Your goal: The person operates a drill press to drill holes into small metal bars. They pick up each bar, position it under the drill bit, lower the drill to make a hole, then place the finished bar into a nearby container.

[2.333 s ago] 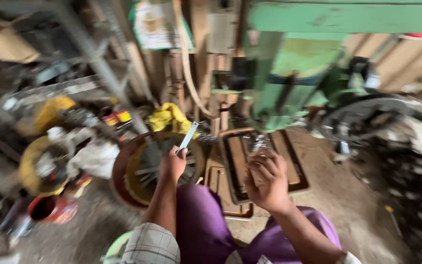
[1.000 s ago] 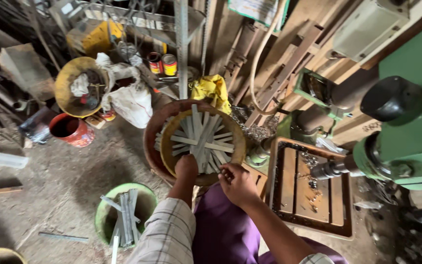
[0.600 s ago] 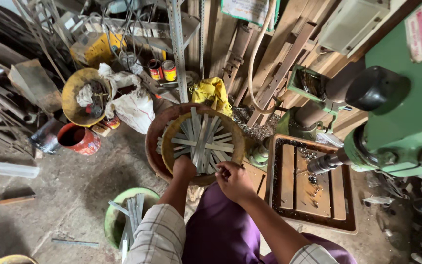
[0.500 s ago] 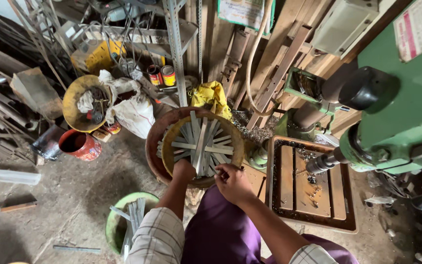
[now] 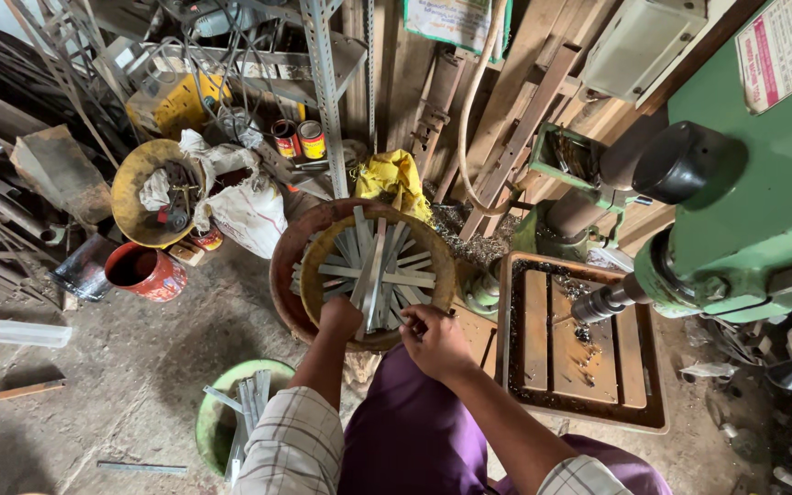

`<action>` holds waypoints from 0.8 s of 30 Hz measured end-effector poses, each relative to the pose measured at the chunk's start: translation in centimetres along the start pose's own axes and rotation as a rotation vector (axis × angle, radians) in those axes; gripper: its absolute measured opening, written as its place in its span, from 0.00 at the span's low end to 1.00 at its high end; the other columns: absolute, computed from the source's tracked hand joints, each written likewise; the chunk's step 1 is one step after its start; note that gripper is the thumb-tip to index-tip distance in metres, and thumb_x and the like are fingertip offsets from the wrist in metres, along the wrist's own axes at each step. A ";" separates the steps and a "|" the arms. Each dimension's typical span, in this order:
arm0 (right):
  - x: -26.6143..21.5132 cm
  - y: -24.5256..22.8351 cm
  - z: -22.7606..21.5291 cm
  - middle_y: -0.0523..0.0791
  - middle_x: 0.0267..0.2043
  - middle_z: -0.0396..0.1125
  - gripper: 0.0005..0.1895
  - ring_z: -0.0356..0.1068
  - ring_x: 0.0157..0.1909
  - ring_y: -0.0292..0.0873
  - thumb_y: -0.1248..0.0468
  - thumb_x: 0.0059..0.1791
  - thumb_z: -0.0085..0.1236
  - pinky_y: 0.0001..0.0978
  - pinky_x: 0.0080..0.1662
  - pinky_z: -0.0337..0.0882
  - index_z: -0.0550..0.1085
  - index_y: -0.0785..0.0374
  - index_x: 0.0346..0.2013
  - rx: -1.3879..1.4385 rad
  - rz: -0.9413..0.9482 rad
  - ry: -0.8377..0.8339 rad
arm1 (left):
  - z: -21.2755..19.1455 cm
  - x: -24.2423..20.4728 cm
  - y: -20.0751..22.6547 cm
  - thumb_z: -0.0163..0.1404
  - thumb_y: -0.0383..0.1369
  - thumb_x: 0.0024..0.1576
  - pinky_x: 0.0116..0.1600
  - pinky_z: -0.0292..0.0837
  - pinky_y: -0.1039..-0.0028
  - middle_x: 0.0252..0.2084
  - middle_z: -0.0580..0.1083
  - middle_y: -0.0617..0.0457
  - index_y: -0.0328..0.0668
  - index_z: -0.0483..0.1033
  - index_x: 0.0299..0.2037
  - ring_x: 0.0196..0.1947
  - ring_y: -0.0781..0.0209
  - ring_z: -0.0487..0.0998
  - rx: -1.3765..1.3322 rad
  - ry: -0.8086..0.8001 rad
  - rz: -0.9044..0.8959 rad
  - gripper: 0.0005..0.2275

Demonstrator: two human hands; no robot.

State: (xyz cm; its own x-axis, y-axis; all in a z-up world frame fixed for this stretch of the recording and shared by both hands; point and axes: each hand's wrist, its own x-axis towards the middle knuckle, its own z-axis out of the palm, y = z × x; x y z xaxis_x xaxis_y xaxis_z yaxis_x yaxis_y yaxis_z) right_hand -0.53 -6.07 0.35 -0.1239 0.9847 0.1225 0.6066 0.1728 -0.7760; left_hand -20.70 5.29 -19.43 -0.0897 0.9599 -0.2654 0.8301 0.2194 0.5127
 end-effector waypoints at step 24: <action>-8.1 -5.0 -15.1 0.50 0.40 0.74 0.12 0.74 0.41 0.42 0.75 0.52 0.58 0.30 0.43 0.74 0.76 0.66 0.51 0.363 -0.261 0.351 | -10.1 -6.4 16.3 0.47 0.45 0.65 0.41 0.73 0.56 0.37 0.80 0.39 0.47 0.78 0.51 0.37 0.41 0.80 -0.047 -0.188 0.446 0.14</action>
State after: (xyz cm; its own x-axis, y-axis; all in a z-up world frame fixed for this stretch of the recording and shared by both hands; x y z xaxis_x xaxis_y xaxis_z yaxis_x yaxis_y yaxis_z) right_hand 9.28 -14.63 12.57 0.0728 0.8692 0.4891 0.2748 0.4539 -0.8476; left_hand -12.18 4.42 -1.15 0.3735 0.9151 -0.1517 0.7388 -0.1945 0.6452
